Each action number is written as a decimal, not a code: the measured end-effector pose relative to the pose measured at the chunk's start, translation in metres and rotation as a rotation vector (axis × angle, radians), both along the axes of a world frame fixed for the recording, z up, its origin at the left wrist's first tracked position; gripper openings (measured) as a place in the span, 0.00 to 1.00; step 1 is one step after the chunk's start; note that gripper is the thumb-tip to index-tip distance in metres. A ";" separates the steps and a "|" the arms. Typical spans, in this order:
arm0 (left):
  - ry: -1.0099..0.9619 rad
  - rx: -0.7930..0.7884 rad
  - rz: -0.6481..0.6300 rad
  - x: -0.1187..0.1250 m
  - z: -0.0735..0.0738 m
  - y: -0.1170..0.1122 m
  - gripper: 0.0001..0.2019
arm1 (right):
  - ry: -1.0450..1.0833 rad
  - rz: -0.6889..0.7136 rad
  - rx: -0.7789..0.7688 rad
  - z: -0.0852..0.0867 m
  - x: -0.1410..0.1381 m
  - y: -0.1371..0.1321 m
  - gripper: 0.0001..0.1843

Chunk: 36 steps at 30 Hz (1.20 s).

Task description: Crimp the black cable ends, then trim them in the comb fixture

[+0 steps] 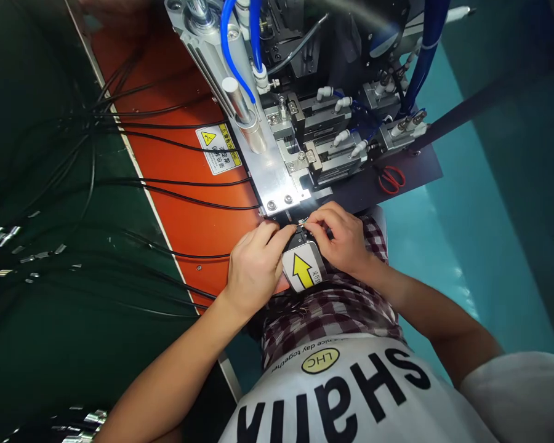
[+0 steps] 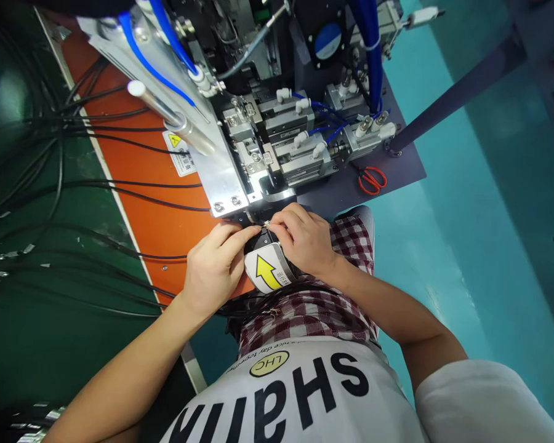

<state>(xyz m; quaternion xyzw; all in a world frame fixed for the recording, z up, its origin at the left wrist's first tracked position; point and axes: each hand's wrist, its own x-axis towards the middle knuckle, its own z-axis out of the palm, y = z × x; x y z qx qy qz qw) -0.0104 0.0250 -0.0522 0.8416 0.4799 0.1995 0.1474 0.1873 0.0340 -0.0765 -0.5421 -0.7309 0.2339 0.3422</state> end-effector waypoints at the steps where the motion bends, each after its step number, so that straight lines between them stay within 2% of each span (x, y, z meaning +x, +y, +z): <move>1: 0.002 0.002 0.002 0.000 0.000 0.000 0.17 | 0.022 -0.009 -0.038 0.001 0.000 0.001 0.06; 7: -0.002 -0.012 0.007 0.000 -0.001 -0.001 0.17 | 0.439 -0.074 -0.494 -0.010 -0.003 -0.002 0.11; 8: 0.000 -0.011 0.007 0.000 -0.001 -0.001 0.17 | 0.459 -0.090 -0.507 -0.011 -0.003 -0.003 0.10; 10: 0.004 -0.007 0.004 0.000 -0.002 0.000 0.17 | 0.421 -0.121 -0.423 -0.010 -0.001 -0.006 0.08; 13: -0.004 -0.003 0.011 0.001 -0.002 0.000 0.15 | 0.303 -0.060 -0.238 -0.007 0.002 -0.010 0.11; 15: -0.013 -0.006 0.031 0.001 -0.001 0.000 0.13 | 0.283 -0.030 -0.203 -0.005 0.004 -0.010 0.11; 17: 0.002 0.005 0.054 0.002 0.001 -0.001 0.11 | 0.350 -0.076 -0.286 -0.005 0.004 -0.006 0.10; 19: 0.061 0.050 0.088 0.003 0.004 -0.002 0.10 | 0.462 -0.119 -0.448 -0.006 0.003 0.000 0.10; 21: 0.111 0.078 0.107 0.002 0.006 -0.003 0.10 | 0.560 -0.104 -0.616 -0.005 0.001 0.007 0.13; 23: 0.085 0.045 0.097 0.001 0.007 -0.004 0.12 | 0.621 -0.079 -0.715 -0.002 -0.001 0.012 0.16; 27: -0.022 -0.003 0.068 -0.005 0.002 -0.008 0.14 | 0.655 -0.081 -0.778 0.003 -0.003 0.017 0.16; 33: 0.045 0.051 0.058 -0.024 0.000 -0.027 0.20 | 0.596 -0.040 -0.823 0.004 -0.001 0.018 0.16; 36: 0.081 0.043 0.035 -0.033 0.000 -0.037 0.25 | 0.659 -0.037 -0.868 0.002 -0.001 0.018 0.16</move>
